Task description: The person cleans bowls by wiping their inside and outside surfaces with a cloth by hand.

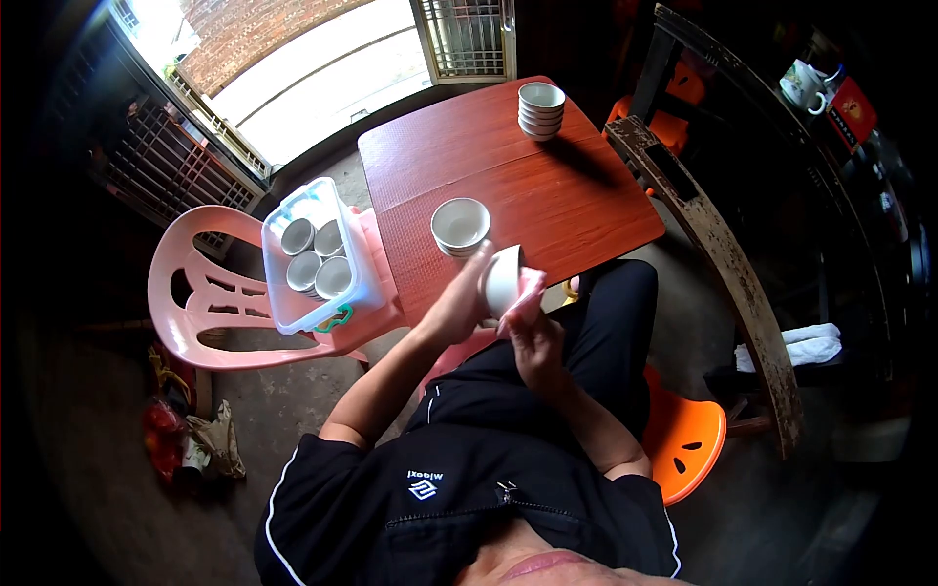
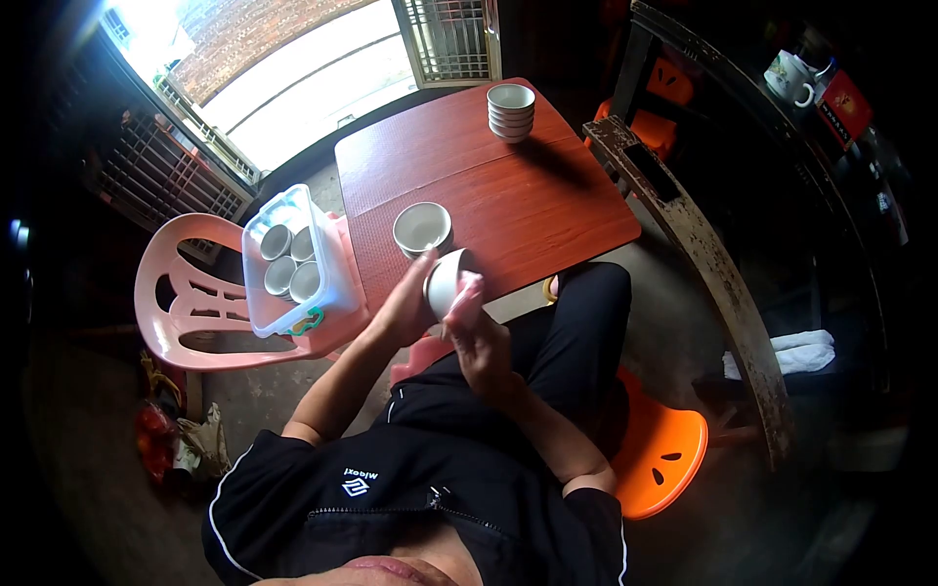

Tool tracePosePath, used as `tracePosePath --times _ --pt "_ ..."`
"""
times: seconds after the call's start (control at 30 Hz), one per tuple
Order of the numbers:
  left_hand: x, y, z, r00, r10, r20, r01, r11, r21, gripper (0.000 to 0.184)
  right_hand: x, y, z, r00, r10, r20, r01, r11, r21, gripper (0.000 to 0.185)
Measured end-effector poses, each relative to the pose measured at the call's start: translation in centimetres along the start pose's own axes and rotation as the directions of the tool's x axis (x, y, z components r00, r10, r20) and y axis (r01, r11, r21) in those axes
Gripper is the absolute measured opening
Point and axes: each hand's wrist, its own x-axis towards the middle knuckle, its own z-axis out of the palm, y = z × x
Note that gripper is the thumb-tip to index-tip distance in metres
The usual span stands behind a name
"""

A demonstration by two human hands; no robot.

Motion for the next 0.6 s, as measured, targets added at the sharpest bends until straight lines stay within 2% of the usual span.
tracePosePath --times 0.03,0.07,0.1,0.13,0.17,0.2,0.23,0.27,0.3,0.33,0.4,0.43,0.47,0.5,0.53,0.57,0.6 --pt "-0.2 -0.2 0.0 0.977 0.084 0.195 -0.079 0.996 -0.035 0.056 0.0 0.7 -0.1 0.982 -0.178 0.057 0.182 0.981 -0.067 0.018" --pt "-0.3 -0.7 0.5 0.975 0.220 0.018 -0.220 0.959 0.181 0.051 -0.2 1.2 0.1 0.980 -0.193 0.039 0.196 0.977 -0.082 0.019" --pt "-0.5 -1.1 1.2 0.925 0.346 -0.159 -0.252 0.870 0.424 0.047 -0.2 1.2 0.3 0.978 -0.208 0.021 0.209 0.973 -0.098 0.020" --pt "-0.6 -0.8 1.7 0.833 0.552 -0.047 -0.384 0.636 0.669 0.044 -0.3 1.0 0.4 0.975 -0.222 -0.001 0.221 0.968 -0.116 0.021" --pt "-1.4 -0.7 2.3 0.781 0.621 0.063 -0.446 0.486 0.752 0.040 -0.8 0.6 0.5 0.998 -0.006 -0.061 0.003 0.999 -0.042 0.023" --pt "-2.1 -0.6 2.2 0.885 0.466 -0.010 -0.371 0.718 0.589 0.051 0.0 -1.0 0.7 0.978 0.129 -0.161 -0.106 0.984 0.142 0.025" --pt "-1.6 -0.5 1.7 0.772 0.604 0.199 -0.507 0.396 0.766 0.058 0.5 -1.1 0.4 0.967 0.178 -0.183 -0.139 0.969 0.204 0.024" --pt "-1.0 -0.2 1.2 0.631 0.641 0.436 -0.577 0.012 0.817 0.067 1.0 -1.2 0.0 0.953 0.226 -0.201 -0.169 0.949 0.267 0.025" --pt "-1.1 0.2 1.2 0.642 0.591 0.489 -0.614 0.014 0.789 0.077 1.7 -2.2 -0.6 0.929 0.334 -0.161 -0.236 0.867 0.440 0.025" --pt "-0.8 0.6 1.0 0.632 0.544 0.552 -0.632 -0.049 0.773 0.082 1.7 -1.6 -1.3 0.949 0.304 -0.086 -0.214 0.819 0.532 0.024" --pt "-1.1 0.6 2.1 0.750 0.562 0.349 -0.599 0.356 0.717 0.084 1.5 -1.1 -0.9 0.936 0.316 -0.157 -0.184 0.816 0.547 0.021" --pt "-1.3 0.4 2.0 0.832 0.500 0.239 -0.529 0.590 0.609 0.081 1.1 -1.1 -0.4 0.921 0.304 -0.245 -0.164 0.870 0.464 0.021" --pt "-0.8 -0.3 0.9 0.956 0.294 0.002 -0.261 0.848 0.461 0.072 0.5 -1.2 0.0 0.902 0.282 -0.326 -0.150 0.915 0.376 0.022" --pt "-1.4 0.4 1.5 0.996 0.088 0.014 -0.088 0.963 0.254 0.070 -0.3 -1.3 -0.2 0.935 0.234 -0.267 -0.156 0.946 0.284 0.022" --pt "-2.1 1.0 2.1 0.991 -0.111 0.070 0.109 0.993 0.039 0.068 -0.5 -1.7 -0.1 0.955 0.184 -0.234 -0.138 0.970 0.199 0.021" --pt "-1.0 -1.1 0.4 0.997 -0.071 -0.005 0.071 0.985 0.154 0.065 -0.7 -1.5 0.0 0.976 0.117 -0.184 -0.096 0.988 0.121 0.018" --pt "-1.3 -0.9 1.9 0.999 -0.047 0.004 0.047 0.997 -0.060 0.065 -0.9 -1.2 0.1 0.990 0.053 -0.129 -0.047 0.998 0.046 0.016"
